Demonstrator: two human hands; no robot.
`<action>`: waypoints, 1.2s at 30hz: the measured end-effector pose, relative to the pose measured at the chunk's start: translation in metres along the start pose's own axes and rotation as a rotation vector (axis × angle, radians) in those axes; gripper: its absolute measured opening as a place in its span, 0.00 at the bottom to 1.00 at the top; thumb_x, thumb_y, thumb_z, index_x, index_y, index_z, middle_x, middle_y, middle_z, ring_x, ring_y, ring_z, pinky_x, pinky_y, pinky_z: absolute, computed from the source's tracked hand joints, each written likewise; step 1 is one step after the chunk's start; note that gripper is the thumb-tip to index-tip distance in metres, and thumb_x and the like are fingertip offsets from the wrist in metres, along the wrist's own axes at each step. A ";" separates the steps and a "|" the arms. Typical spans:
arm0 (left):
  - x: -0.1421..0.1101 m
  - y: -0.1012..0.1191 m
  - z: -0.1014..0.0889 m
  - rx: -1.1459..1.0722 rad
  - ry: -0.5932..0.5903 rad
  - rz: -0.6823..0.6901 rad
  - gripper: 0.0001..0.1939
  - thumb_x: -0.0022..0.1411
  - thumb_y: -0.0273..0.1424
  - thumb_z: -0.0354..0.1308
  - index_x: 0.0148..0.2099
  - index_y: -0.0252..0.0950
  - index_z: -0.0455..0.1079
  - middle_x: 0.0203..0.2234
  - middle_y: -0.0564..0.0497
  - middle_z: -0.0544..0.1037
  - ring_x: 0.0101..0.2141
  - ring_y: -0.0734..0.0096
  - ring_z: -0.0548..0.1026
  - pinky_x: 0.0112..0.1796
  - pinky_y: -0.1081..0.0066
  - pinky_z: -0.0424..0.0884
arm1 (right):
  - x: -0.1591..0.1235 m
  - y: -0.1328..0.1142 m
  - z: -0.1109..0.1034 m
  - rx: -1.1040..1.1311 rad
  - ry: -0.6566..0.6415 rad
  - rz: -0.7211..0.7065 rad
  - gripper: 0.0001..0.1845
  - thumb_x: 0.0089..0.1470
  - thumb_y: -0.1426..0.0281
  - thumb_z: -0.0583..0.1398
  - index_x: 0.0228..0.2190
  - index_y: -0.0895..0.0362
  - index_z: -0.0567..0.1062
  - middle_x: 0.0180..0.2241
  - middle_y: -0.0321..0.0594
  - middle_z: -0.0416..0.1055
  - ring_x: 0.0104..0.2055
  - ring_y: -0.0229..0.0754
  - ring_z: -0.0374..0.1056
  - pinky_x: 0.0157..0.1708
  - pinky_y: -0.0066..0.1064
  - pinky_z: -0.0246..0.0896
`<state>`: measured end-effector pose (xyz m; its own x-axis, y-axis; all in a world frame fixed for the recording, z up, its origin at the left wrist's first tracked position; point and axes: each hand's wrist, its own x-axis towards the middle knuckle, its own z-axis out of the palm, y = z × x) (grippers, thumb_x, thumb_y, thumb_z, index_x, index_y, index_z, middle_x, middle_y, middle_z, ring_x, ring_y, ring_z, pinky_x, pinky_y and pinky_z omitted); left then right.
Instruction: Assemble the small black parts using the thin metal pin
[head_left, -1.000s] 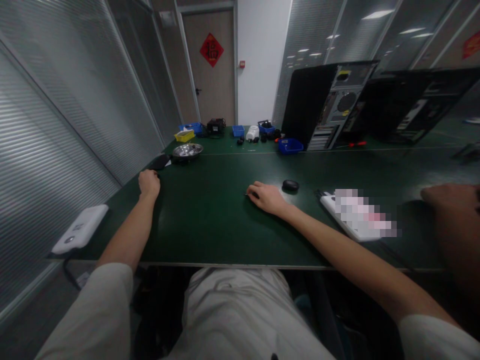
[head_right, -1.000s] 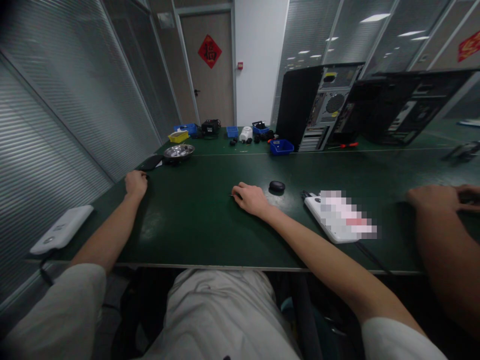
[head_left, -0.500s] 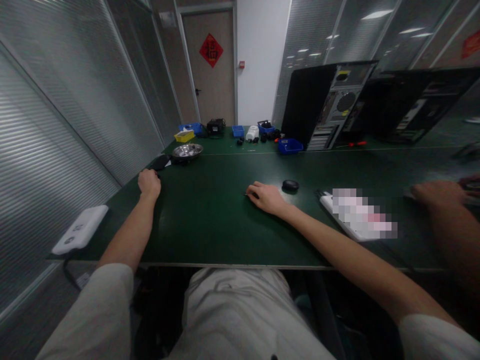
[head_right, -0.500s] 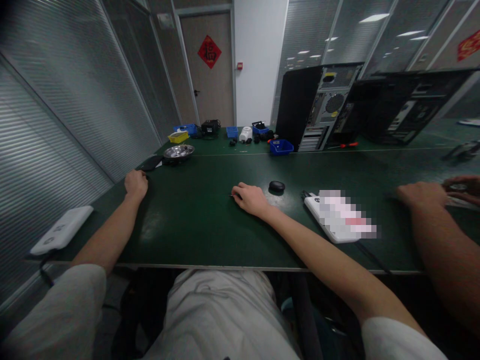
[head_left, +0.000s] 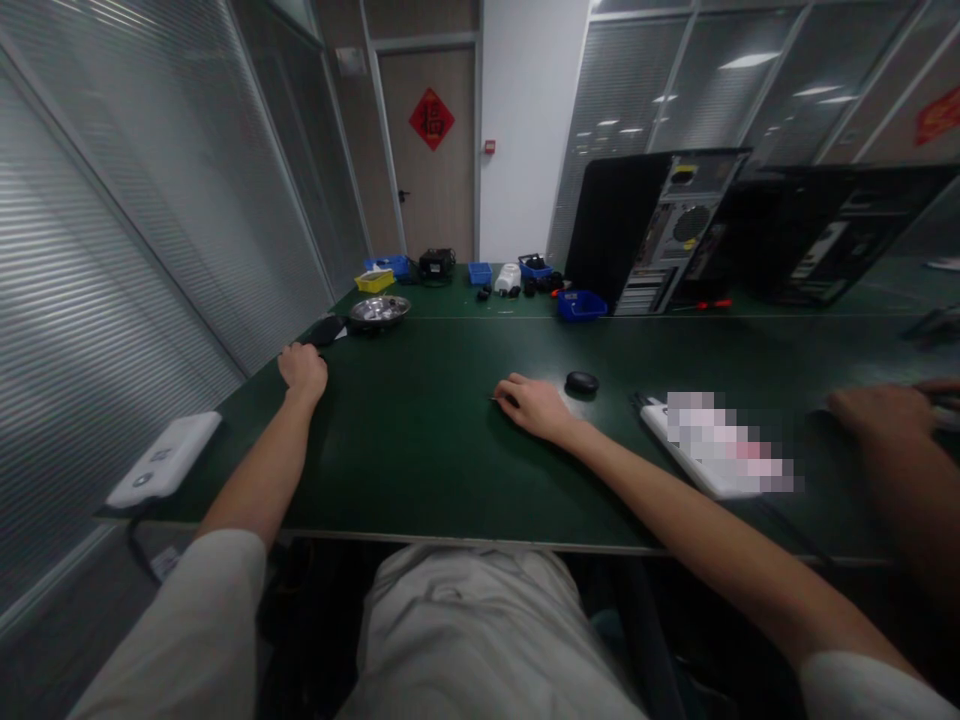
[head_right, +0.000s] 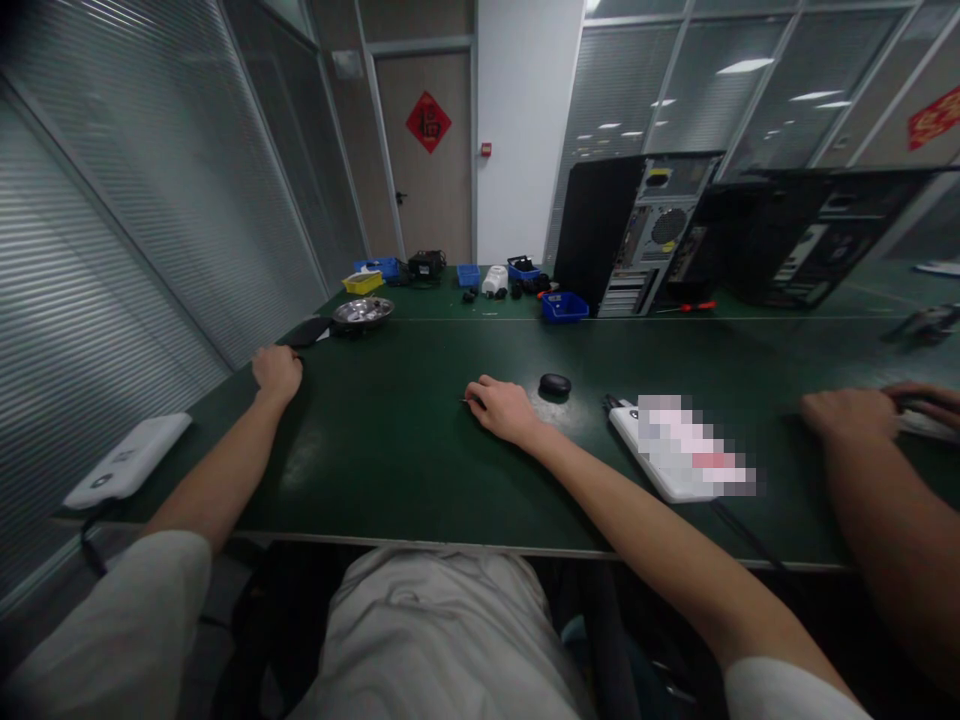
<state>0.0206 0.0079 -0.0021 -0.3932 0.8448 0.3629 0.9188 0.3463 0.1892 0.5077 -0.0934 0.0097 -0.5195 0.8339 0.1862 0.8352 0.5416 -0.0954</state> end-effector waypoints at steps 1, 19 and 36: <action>0.000 0.000 0.001 0.016 0.021 -0.012 0.18 0.64 0.28 0.51 0.49 0.24 0.77 0.52 0.24 0.74 0.57 0.33 0.68 0.54 0.44 0.64 | 0.000 0.000 0.000 0.001 -0.003 0.001 0.16 0.70 0.61 0.53 0.50 0.50 0.76 0.50 0.42 0.73 0.41 0.42 0.72 0.37 0.30 0.57; -0.082 0.140 -0.009 -0.759 -0.252 0.768 0.11 0.65 0.39 0.64 0.44 0.39 0.81 0.43 0.47 0.82 0.45 0.60 0.77 0.48 0.62 0.71 | 0.001 -0.001 0.001 0.014 0.016 0.033 0.13 0.68 0.61 0.55 0.46 0.52 0.76 0.46 0.42 0.74 0.39 0.42 0.71 0.35 0.31 0.56; -0.155 0.190 -0.016 -0.874 -0.494 1.001 0.12 0.67 0.36 0.63 0.50 0.37 0.77 0.43 0.47 0.79 0.42 0.65 0.76 0.41 0.67 0.70 | -0.002 -0.003 0.005 0.120 0.101 0.054 0.13 0.65 0.58 0.58 0.39 0.53 0.76 0.41 0.39 0.74 0.37 0.41 0.68 0.32 0.31 0.50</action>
<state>0.2555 -0.0638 -0.0077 0.6213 0.6955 0.3609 0.4092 -0.6808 0.6076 0.5049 -0.0960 0.0049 -0.4481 0.8508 0.2746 0.8309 0.5097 -0.2233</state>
